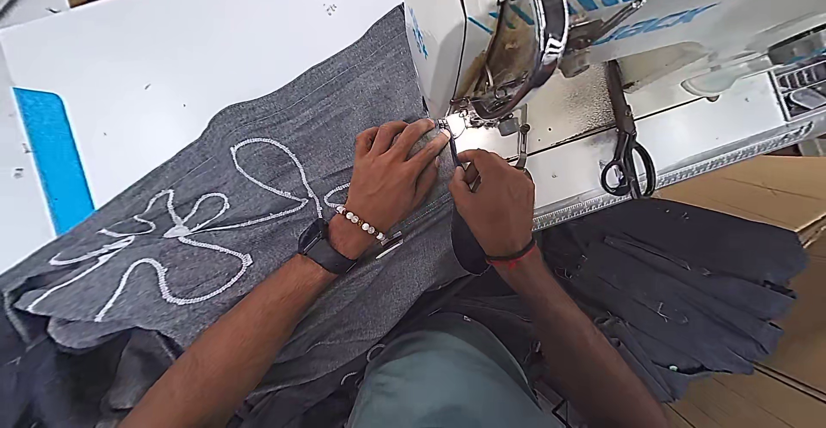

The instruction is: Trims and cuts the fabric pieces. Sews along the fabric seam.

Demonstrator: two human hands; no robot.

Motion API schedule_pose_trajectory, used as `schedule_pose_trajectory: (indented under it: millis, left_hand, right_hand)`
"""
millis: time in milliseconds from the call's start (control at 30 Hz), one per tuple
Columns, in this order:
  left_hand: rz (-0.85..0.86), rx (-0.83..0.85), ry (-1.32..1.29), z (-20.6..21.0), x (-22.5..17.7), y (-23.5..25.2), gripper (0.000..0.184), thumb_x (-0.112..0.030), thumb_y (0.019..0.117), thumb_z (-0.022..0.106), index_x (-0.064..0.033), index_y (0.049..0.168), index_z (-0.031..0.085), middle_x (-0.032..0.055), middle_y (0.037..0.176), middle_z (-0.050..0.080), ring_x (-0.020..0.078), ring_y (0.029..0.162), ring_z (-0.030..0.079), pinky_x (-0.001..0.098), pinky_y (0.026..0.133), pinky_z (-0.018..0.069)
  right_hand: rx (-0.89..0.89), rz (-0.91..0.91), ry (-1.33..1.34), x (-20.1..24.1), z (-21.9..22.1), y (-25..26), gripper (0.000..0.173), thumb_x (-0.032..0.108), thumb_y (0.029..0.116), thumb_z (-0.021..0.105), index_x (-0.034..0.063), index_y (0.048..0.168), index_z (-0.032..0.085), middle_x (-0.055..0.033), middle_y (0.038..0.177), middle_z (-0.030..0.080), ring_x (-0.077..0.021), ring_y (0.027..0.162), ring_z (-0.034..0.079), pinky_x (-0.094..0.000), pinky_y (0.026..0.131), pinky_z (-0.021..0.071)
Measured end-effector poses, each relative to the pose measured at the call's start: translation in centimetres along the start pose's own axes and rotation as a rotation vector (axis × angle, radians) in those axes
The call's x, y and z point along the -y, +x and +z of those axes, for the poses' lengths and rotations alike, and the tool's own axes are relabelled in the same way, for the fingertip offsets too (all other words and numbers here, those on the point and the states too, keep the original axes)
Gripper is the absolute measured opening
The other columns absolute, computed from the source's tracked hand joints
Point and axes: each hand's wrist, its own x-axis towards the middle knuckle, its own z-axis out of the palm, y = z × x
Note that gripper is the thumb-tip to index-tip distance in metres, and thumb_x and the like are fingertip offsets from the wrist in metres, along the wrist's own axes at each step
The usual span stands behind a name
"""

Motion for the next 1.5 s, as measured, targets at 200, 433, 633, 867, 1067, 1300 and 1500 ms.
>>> schedule_pose_trajectory:
  millis: [200, 433, 633, 867, 1067, 1300, 1500]
  left_hand:
    - [-0.011, -0.021, 0.028, 0.1, 0.0, -0.2, 0.044, -0.037, 0.105, 0.046, -0.0235, 0.143, 0.062, 0.0038, 0.151, 0.054, 0.0299, 0.138, 0.047, 0.0527, 0.11, 0.0339]
    - [0.03, -0.057, 0.035, 0.6, 0.6, 0.2, 0.039, -0.038, 0.105, 0.048, -0.0335, 0.139, 0.065, 0.0032, 0.142, 0.06, 0.0286, 0.13, 0.052, 0.0495, 0.108, 0.036]
    - [0.109, -0.086, 0.03, 0.4, 1.7, 1.2, 0.036, -0.035, 0.1039, 0.05, -0.0291, 0.133, 0.069, 0.0072, 0.136, 0.063, 0.0333, 0.128, 0.052, 0.0519, 0.106, 0.0367]
    - [0.127, 0.03, -0.115, -0.6, -0.3, -0.4, 0.039, -0.033, 0.1049, 0.047, -0.0271, 0.139, 0.067, -0.0031, 0.152, 0.056, 0.027, 0.144, 0.044, 0.0501, 0.116, 0.0331]
    - [0.186, 0.007, -0.067, -0.5, 0.0, 0.2, 0.039, -0.029, 0.1038, 0.046, -0.026, 0.137, 0.067, -0.0065, 0.145, 0.062, 0.0254, 0.142, 0.047, 0.0477, 0.115, 0.0346]
    - [0.192, -0.041, -0.062, 0.6, -0.1, -0.2, 0.041, -0.028, 0.1035, 0.047, -0.0273, 0.14, 0.065, -0.0052, 0.148, 0.059, 0.0264, 0.143, 0.044, 0.048, 0.115, 0.0331]
    - [0.186, -0.047, -0.051, 0.4, 0.0, -0.3, 0.04, -0.029, 0.1041, 0.046, -0.029, 0.139, 0.066, -0.0062, 0.148, 0.059, 0.0265, 0.143, 0.044, 0.0482, 0.115, 0.0315]
  right_hand:
    - [-0.079, -0.23, -0.041, -1.0, 0.6, -0.7, 0.027, 0.017, 0.0952, 0.063, 0.0125, 0.118, 0.077, -0.0061, 0.086, 0.067, -0.021, 0.077, 0.066, -0.0347, 0.06, 0.0527]
    - [0.043, -0.3, -0.248, -0.1, 0.1, -0.1, 0.03, 0.014, 0.1005, 0.056, 0.0057, 0.125, 0.072, -0.0126, 0.093, 0.063, -0.0271, 0.083, 0.065, -0.0359, 0.061, 0.0526]
    - [0.049, -0.294, -0.235, 0.2, 0.3, 1.1, 0.029, 0.015, 0.1023, 0.054, 0.0033, 0.124, 0.07, -0.0149, 0.102, 0.063, -0.0304, 0.093, 0.065, -0.0384, 0.068, 0.0551]
    - [0.128, -0.353, 0.076, -2.3, -2.2, -6.7, 0.033, 0.041, 0.1017, 0.061, 0.0129, 0.112, 0.075, -0.0074, 0.097, 0.072, -0.0223, 0.089, 0.069, -0.0384, 0.075, 0.0576]
    - [-0.131, -0.273, -0.138, -6.0, -5.4, -10.4, 0.018, 0.017, 0.0993, 0.058, 0.0094, 0.09, 0.072, -0.0054, 0.068, 0.063, -0.0186, 0.055, 0.06, -0.0334, 0.045, 0.0453]
    - [0.208, -0.061, -0.177, -2.8, -7.1, -5.7, 0.022, 0.028, 0.0966, 0.06, 0.0162, 0.099, 0.078, -0.0035, 0.082, 0.071, -0.0224, 0.068, 0.068, -0.0442, 0.053, 0.0534]
    - [-0.059, -0.021, -0.059, -1.1, -0.7, -1.3, 0.022, 0.031, 0.0981, 0.064, 0.0136, 0.107, 0.075, -0.0026, 0.087, 0.072, -0.0206, 0.077, 0.069, -0.0414, 0.064, 0.0544]
